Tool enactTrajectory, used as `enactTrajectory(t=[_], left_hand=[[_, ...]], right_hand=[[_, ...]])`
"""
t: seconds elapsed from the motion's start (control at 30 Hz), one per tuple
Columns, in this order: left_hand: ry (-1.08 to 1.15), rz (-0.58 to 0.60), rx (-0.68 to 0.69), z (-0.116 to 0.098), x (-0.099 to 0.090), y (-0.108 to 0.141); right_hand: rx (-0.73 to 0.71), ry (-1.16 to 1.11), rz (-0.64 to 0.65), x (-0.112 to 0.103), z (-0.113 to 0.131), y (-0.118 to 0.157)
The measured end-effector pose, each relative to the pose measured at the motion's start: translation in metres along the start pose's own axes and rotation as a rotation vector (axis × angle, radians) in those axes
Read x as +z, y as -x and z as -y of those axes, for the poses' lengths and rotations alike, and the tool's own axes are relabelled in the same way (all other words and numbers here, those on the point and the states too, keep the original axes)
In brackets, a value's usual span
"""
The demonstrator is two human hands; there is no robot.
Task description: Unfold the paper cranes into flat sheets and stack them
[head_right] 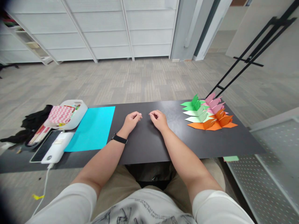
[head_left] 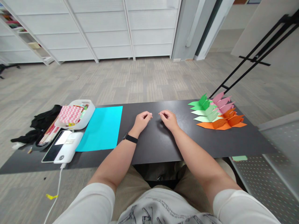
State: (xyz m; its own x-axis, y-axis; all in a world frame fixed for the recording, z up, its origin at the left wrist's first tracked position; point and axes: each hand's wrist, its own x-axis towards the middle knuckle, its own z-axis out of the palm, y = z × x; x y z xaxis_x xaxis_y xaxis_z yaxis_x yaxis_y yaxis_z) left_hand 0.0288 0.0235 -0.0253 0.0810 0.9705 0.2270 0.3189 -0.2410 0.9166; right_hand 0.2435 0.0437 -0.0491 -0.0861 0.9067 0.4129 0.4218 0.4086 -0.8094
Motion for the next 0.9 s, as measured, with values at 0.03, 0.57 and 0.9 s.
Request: enactTrajectory(t=[0.03,0.57,0.9], left_hand=[[0.005,-0.003,-0.001,0.0001,-0.0004,-0.0002],[0.006,0.002,-0.008,-0.0027,-0.0020,-0.0001],[0.006,0.004,-0.002,-0.0032,-0.0017,0.0000]], right_hand=[[-0.003,0.001,0.002,0.0000,-0.0004,-0.0001],[0.005,0.000,-0.013,0.0012,-0.0013,-0.0003],[-0.001,0.009,-0.014,0.0013,-0.0014,-0.0007]])
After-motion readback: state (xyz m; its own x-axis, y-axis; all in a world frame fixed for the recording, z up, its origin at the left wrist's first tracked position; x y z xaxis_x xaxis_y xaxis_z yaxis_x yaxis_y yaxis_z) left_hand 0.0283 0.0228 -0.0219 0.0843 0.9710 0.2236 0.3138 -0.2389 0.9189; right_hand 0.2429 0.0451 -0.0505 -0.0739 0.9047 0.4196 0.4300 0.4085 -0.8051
